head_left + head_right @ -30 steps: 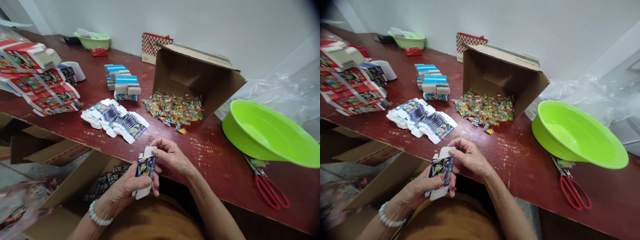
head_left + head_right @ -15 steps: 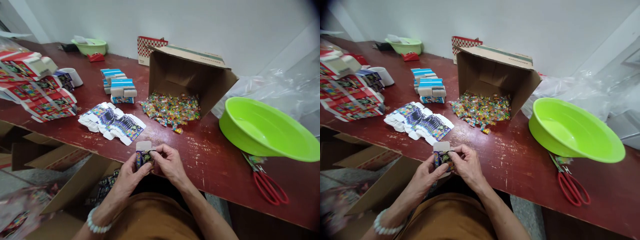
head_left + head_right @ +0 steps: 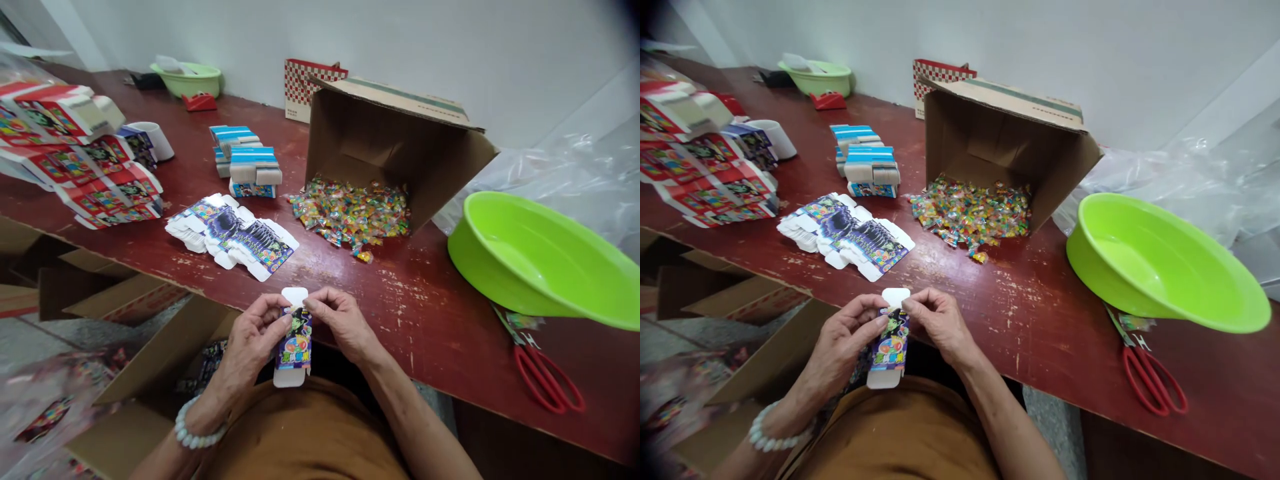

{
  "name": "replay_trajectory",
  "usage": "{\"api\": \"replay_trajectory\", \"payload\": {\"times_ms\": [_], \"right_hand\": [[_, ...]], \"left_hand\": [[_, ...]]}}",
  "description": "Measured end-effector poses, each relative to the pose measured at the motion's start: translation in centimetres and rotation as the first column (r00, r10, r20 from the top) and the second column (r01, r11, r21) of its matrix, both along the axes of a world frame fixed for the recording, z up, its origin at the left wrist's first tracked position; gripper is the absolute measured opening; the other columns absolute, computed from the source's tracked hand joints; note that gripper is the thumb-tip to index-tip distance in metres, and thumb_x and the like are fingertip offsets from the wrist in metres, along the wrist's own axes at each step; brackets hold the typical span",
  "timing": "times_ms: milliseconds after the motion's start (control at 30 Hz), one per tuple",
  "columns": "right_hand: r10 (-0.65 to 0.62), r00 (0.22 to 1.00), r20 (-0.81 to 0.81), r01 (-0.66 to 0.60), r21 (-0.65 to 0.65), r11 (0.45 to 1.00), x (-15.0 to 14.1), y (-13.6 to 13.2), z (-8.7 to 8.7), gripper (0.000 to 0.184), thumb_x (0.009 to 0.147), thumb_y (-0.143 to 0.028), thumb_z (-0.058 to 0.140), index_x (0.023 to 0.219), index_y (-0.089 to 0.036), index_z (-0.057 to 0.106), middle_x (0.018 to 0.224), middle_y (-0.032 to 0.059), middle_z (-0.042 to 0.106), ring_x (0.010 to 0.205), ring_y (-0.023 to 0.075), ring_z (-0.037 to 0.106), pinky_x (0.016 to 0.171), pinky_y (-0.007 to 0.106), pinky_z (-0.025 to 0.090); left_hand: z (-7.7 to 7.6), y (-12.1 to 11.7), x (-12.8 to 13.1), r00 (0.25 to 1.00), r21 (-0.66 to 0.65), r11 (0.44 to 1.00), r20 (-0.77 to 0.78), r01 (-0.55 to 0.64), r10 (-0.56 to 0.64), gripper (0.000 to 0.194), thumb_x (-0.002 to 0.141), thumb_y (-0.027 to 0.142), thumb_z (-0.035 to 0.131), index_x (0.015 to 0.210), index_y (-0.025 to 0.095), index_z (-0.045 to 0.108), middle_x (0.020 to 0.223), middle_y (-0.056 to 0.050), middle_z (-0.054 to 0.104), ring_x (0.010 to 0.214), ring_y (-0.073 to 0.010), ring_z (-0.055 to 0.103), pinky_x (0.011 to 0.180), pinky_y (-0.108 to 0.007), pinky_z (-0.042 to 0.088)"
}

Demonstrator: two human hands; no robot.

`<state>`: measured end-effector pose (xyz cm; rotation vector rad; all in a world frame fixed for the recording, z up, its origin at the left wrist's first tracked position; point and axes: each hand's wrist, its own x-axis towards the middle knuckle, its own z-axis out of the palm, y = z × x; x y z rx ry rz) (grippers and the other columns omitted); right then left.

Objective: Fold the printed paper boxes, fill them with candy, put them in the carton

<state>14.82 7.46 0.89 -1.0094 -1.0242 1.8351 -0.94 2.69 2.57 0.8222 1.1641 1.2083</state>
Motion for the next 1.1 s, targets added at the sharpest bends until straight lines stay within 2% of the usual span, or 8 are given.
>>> {"api": "replay_trajectory", "payload": {"times_ms": [200,300,367,467,633,833,967,1100], "right_hand": [[0.022,1.0,-0.011,-0.022,0.008,1.0,0.0,1.0,0.9,0.045,0.055,-0.036,0.091,0.088,-0.019,0.065,0.066,-0.0048,0.064,0.056,0.0082,0.055,0.057,0.021,0.045],[0.039,0.999,0.024,-0.041,0.098,0.994,-0.2,0.9,1.2,0.043,0.058,-0.037,0.089,0.089,-0.018,0.067,0.069,-0.0027,0.066,0.057,0.0091,0.057,0.055,0.021,0.045],[0.054,0.997,0.058,-0.061,0.141,0.988,-0.2,0.6,1.1,0.036,0.063,-0.042,0.086,0.078,-0.016,0.066,0.066,-0.0009,0.066,0.053,0.0094,0.056,0.05,0.022,0.044],[0.039,0.996,0.075,-0.053,0.198,0.979,0.0,0.2,0.9,0.033,0.072,-0.047,0.08,0.078,-0.018,0.065,0.063,-0.0012,0.065,0.044,0.0095,0.054,0.044,0.022,0.042],[0.032,0.972,0.234,-0.141,0.462,0.875,0.5,0.1,0.7,0.022,0.084,-0.04,0.07,0.079,-0.019,0.069,0.091,0.0054,0.074,0.079,0.0155,0.068,0.067,0.026,0.053],[0.161,0.969,0.185,-0.2,0.216,0.956,0.2,0.7,1.1,0.022,0.081,-0.038,0.072,0.091,-0.018,0.068,0.078,0.0009,0.072,0.048,0.0097,0.061,0.046,0.022,0.046],[0.1,0.981,0.167,-0.122,0.127,0.984,-0.2,1.1,1.5,0.024,0.075,-0.039,0.075,0.08,-0.016,0.069,0.069,0.0005,0.07,0.048,0.0099,0.059,0.048,0.022,0.046],[0.039,0.961,0.273,-0.121,0.29,0.949,0.0,1.1,1.5,0.018,0.082,-0.035,0.07,0.081,-0.017,0.07,0.078,0.0039,0.073,0.062,0.0136,0.063,0.058,0.026,0.05]], "left_hand": [[0.1,0.1,-0.4,0.998,0.055,0.997,-0.041,0.047,-0.044,0.021,0.078,0.033,0.077,0.084,0.018,0.063,0.074,0.003,0.069,0.066,-0.008,0.059,0.061,-0.015,0.048],[-0.4,-0.2,-0.2,0.998,0.098,0.995,0.057,-0.017,0.012,0.037,0.077,0.03,0.08,0.106,0.026,0.057,0.086,0.004,0.072,0.075,-0.0115,0.066,0.07,-0.021,0.053],[-0.7,-0.5,0.0,0.987,0.043,0.999,0.161,-0.017,0.01,0.058,0.076,0.032,0.081,0.122,0.033,0.046,0.089,0.004,0.073,0.074,-0.0142,0.069,0.069,-0.025,0.055],[-1.0,-1.0,0.3,0.961,-0.104,0.984,0.252,0.145,-0.115,0.06,0.08,0.054,0.071,0.126,0.026,0.046,0.084,-0.003,0.074,0.065,-0.019,0.071,0.057,-0.027,0.055],[-1.2,-1.0,0.9,0.97,-0.218,0.968,0.231,0.128,-0.076,0.059,0.087,0.066,0.053,0.123,0.02,0.053,0.068,-0.003,0.07,0.049,-0.0152,0.063,0.047,-0.023,0.049],[-1.7,-0.4,1.4,0.977,-0.218,0.966,0.19,0.14,-0.098,0.062,0.088,0.072,0.04,0.106,0.017,0.063,0.064,-0.003,0.068,0.045,-0.013,0.059,0.042,-0.021,0.044],[-1.9,-0.2,1.3,0.98,-0.155,0.976,0.155,0.153,-0.129,0.064,0.087,0.074,0.041,0.103,0.017,0.067,0.062,-0.003,0.067,0.044,-0.0128,0.058,0.043,-0.022,0.045],[-2.0,0.0,1.1,0.987,-0.161,0.977,0.1,0.143,-0.128,0.07,0.083,0.076,0.046,0.108,0.014,0.07,0.062,-0.005,0.068,0.042,-0.013,0.057,0.042,-0.022,0.044]]}}
